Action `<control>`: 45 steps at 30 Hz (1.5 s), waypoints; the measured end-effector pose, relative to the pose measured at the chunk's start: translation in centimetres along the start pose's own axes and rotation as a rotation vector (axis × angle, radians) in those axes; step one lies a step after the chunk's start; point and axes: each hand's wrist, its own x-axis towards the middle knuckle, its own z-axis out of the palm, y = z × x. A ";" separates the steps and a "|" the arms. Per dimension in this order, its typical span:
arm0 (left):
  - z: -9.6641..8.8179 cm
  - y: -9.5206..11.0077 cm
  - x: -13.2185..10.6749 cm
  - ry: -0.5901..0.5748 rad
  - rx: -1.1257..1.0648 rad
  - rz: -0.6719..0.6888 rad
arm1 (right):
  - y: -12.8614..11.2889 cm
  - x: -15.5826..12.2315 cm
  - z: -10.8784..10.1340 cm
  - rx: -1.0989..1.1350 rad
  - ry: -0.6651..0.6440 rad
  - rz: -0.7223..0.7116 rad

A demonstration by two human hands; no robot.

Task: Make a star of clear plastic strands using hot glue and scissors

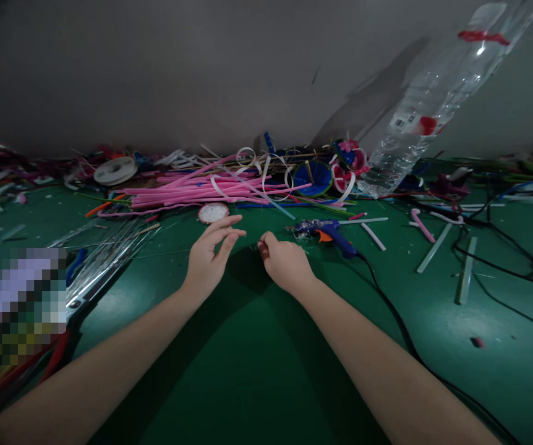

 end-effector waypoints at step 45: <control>0.2 -0.5 0.0 -0.075 -0.055 -0.033 | 0.0 -0.1 -0.1 0.039 -0.011 0.006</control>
